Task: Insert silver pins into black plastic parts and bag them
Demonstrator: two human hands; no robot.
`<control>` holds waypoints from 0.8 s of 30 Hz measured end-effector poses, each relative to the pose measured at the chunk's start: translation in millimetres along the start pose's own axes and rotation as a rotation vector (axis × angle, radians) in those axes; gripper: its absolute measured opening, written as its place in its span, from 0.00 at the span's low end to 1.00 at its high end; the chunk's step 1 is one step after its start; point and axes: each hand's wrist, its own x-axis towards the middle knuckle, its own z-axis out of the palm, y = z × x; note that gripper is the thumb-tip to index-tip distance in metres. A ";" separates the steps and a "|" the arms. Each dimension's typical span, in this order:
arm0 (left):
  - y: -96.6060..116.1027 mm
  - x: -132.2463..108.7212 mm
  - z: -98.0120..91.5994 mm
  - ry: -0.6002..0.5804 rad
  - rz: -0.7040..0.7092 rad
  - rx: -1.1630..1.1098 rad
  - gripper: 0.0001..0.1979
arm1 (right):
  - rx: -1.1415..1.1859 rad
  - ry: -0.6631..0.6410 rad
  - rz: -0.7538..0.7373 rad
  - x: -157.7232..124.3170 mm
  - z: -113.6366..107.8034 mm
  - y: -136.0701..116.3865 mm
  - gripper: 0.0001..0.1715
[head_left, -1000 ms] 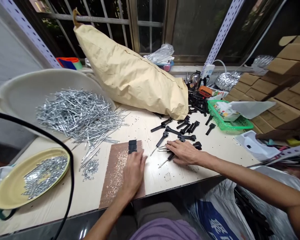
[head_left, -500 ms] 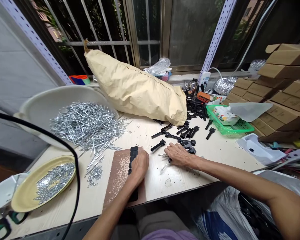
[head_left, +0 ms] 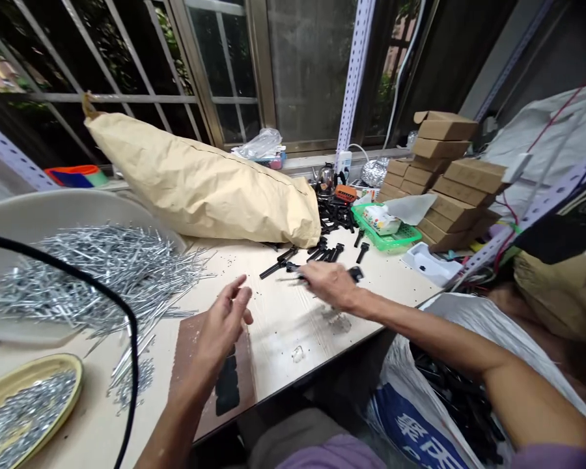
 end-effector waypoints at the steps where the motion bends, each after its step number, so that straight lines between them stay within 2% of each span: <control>1: 1.5 -2.1 -4.3 0.029 -0.012 -0.025 0.33 | -0.019 -0.001 0.091 -19.5 -15.2 16.0 0.11; 3: -3.1 -5.4 -10.4 0.071 -0.036 -0.008 0.34 | -0.082 -0.079 0.234 -69.7 -41.2 49.5 0.13; 5: -15.8 -7.4 -10.9 0.092 -0.071 0.035 0.34 | -0.150 -0.255 0.331 -125.4 -57.1 79.9 0.14; 6: -23.4 -8.1 -8.8 0.096 -0.086 0.042 0.34 | -0.159 -0.358 0.338 -150.5 -60.7 92.0 0.17; 7: -30.8 -8.6 -5.5 0.090 -0.095 0.040 0.34 | -0.177 -0.405 0.372 -170.9 -61.6 101.2 0.25; 8: -37.1 -9.0 -1.1 0.074 -0.099 0.037 0.34 | -0.188 -0.415 0.403 -184.9 -59.9 107.1 0.32; 9: -41.9 -9.4 3.9 0.056 -0.097 0.041 0.35 | -0.169 -0.405 0.405 -191.4 -55.7 109.6 0.35; 11: -46.5 -10.3 14.2 0.013 -0.076 0.076 0.34 | -0.091 -0.317 0.362 -181.9 -40.1 104.8 0.32; 14: -45.6 -12.2 24.2 -0.015 -0.009 0.150 0.31 | 0.001 -0.159 0.184 -131.0 -0.9 80.8 0.19; 17: -46.0 -16.1 22.8 -0.003 0.018 0.204 0.30 | -0.013 -0.153 0.121 -80.5 42.0 55.5 0.18; 19: -49.4 -19.5 17.1 0.011 -0.002 0.224 0.30 | -0.026 -0.158 0.114 -63.5 58.8 48.1 0.15; 21: -54.0 -21.4 10.9 0.035 -0.033 0.213 0.29 | -0.046 -0.159 0.145 -62.7 58.0 51.7 0.14; 24: -58.9 -18.9 7.2 0.080 -0.045 0.252 0.26 | -0.086 -0.049 0.331 -91.7 23.3 71.3 0.16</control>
